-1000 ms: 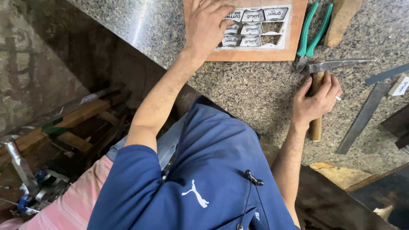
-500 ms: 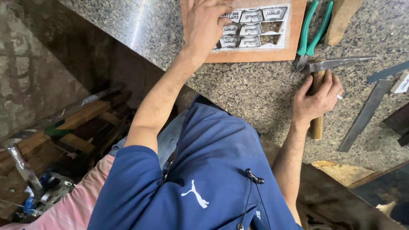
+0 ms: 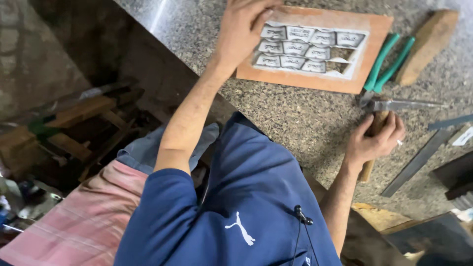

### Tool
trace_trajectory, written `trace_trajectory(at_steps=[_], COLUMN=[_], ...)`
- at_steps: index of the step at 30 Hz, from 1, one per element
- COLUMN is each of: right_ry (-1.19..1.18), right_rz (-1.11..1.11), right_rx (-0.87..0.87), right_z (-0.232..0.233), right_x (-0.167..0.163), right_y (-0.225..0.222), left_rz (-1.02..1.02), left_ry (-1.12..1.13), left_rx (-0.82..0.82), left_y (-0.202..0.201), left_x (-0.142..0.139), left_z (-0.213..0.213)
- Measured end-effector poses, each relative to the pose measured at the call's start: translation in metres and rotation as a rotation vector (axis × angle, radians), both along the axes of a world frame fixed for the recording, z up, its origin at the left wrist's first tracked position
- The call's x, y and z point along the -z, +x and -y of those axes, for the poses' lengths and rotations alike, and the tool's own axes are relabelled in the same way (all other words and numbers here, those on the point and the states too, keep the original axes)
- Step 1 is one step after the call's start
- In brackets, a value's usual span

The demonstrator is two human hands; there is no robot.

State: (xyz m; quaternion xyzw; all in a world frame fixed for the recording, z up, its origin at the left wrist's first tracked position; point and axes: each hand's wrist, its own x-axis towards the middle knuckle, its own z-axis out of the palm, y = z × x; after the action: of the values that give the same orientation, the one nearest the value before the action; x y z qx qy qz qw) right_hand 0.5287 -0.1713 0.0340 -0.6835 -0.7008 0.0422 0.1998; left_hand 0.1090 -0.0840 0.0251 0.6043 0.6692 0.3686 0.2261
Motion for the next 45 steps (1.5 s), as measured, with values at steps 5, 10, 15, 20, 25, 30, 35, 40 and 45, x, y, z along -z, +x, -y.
trace_trajectory(at_steps=[5,10,15,20,25,30,35,40,45], right_ry=[-0.002,-0.062,-0.065,-0.059,-0.183,-0.283,-0.274,-0.227,-0.169], right_rz=[-0.039,-0.003,-0.014,-0.055,0.033,0.145,0.154,0.173,0.024], right_rx=[-0.029,-0.036,-0.052,-0.261,-0.673,-0.893,-0.912,-0.915,-0.875], right_z=[0.0,0.0,-0.008,-0.041,-0.1,-0.146,-0.149,-0.144,-0.143], right_x=[0.007,0.009,-0.013,-0.055,-0.065,-0.06,-0.056,-0.049,-0.041], right_y=[0.007,0.012,-0.01,-0.073,-0.154,-0.197,-0.202,-0.199,-0.203], left_rz=[-0.056,0.001,0.018,0.159,0.298,0.435,0.474,0.473,0.391], left_ry=[0.03,0.143,0.158,0.164,0.172,0.15,0.16,0.163,0.159], left_rx=[-0.034,-0.037,-0.025,-0.187,-0.156,-0.107,-0.11,-0.11,-0.083], left_y=[0.009,0.037,0.058,0.041,0.028,0.018,0.02,0.025,0.02], left_x=[0.025,0.043,0.046,0.046,0.039,0.032,0.032,0.036,0.03], left_z=[0.011,0.021,0.023,0.034,0.041,0.041,0.042,0.042,0.04])
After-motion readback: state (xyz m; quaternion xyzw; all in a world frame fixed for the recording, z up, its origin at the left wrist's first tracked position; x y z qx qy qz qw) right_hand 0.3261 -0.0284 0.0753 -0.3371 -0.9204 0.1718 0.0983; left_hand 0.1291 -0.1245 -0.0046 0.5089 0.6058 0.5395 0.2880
